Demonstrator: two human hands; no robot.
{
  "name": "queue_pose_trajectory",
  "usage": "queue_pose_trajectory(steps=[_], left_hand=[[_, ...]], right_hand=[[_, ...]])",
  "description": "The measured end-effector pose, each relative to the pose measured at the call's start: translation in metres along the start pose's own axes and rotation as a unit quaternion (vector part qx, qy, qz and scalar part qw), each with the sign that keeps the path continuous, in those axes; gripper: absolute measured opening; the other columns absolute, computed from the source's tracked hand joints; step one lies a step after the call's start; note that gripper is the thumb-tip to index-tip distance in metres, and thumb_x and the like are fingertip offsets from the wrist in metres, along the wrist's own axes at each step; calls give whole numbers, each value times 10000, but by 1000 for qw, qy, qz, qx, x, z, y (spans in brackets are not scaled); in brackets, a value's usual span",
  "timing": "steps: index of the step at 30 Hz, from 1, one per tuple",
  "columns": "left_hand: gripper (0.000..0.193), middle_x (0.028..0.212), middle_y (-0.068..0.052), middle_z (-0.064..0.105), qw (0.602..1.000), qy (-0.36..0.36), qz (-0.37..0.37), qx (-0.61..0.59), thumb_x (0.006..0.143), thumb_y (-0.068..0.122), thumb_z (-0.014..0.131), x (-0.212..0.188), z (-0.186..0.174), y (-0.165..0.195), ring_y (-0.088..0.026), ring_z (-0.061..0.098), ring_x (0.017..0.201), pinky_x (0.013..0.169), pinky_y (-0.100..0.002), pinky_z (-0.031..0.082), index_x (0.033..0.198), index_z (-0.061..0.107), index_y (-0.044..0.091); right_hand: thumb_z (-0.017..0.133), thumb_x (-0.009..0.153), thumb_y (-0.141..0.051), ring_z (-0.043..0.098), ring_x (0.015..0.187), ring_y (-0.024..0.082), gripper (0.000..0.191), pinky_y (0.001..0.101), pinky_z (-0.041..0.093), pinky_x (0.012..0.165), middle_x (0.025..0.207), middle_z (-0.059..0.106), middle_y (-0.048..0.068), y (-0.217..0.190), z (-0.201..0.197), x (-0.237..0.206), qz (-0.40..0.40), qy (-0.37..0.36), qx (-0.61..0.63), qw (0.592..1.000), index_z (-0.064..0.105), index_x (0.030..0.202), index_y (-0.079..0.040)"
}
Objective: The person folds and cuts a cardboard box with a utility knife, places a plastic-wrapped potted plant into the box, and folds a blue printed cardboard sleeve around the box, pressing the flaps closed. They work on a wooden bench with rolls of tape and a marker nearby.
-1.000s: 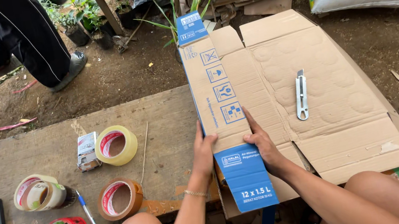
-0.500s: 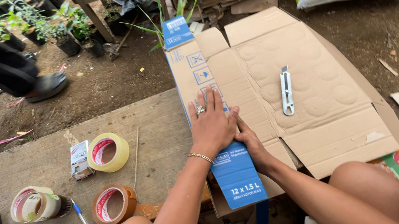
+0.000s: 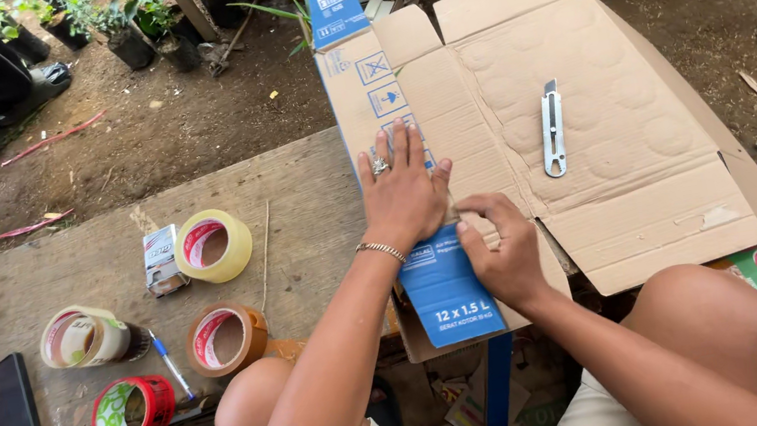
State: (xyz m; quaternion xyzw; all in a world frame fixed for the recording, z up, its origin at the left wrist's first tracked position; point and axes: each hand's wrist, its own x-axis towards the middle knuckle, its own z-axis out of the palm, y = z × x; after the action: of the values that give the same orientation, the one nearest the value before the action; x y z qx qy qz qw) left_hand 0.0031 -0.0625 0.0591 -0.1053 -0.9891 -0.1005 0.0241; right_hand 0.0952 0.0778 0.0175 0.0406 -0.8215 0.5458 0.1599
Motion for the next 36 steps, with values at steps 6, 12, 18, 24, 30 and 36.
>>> queue_pose_trajectory(steps=[6, 12, 18, 24, 30, 36], left_hand=[[726, 1698, -97, 143, 999, -35, 6, -37, 1025, 544, 322, 12, 4, -9, -338, 113, 1566, 1230, -563, 61, 1605, 225, 118], [735, 1708, -122, 131, 1000, -2, -3, -30, 1037, 527, 330, 11, 15, -14, -362, 99, 1572, 1236, -585, 40, 1622, 201, 101], [630, 1536, -194, 405, 989, 128, -3, -77, 967, 465, 518, -5, 8, -14, -390, 387, 1412, 1127, -593, 274, 1441, 452, 56], [375, 1140, -83, 642, 978, 205, -5, -26, 957, 437, 591, -17, 6, -13, -310, 670, 1066, 918, -536, 496, 1108, 630, 96], [382, 1176, -97, 648, 978, 195, -24, -65, 1024, 432, 551, -31, 15, -4, -287, 670, 1105, 944, -507, 505, 1120, 640, 73], [591, 1362, -173, 545, 979, 149, -57, -129, 973, 545, 513, -42, 8, -6, -353, 518, 1312, 1088, -552, 381, 1279, 555, 41]], right_hand=[[707, 852, -170, 583, 1271, 382, 344, 465, 459, 1056, 1258, 699, 178, -60, -24, -23, -261, -136, -158, 943, 750, 1152, -8], [699, 857, -187, 682, 1146, 278, 262, 455, 480, 1051, 1176, 736, 120, -79, -20, -34, -333, -99, -229, 909, 760, 1054, -26], [724, 833, -245, 680, 963, 319, 295, 420, 534, 904, 988, 731, 122, -84, -12, -27, -345, -188, -270, 879, 753, 1015, -15], [750, 774, -344, 648, 1033, 363, 547, 424, 533, 882, 1039, 691, 212, -90, -17, -37, -346, -206, -269, 875, 693, 1145, 54], [700, 835, -245, 657, 1176, 305, 377, 415, 519, 1003, 1186, 733, 142, -79, -21, -39, -343, -172, -233, 894, 733, 1125, -7], [698, 813, -225, 686, 1148, 282, 343, 421, 524, 981, 1164, 751, 139, -75, -25, -41, -346, -165, -227, 895, 768, 1087, -32]])
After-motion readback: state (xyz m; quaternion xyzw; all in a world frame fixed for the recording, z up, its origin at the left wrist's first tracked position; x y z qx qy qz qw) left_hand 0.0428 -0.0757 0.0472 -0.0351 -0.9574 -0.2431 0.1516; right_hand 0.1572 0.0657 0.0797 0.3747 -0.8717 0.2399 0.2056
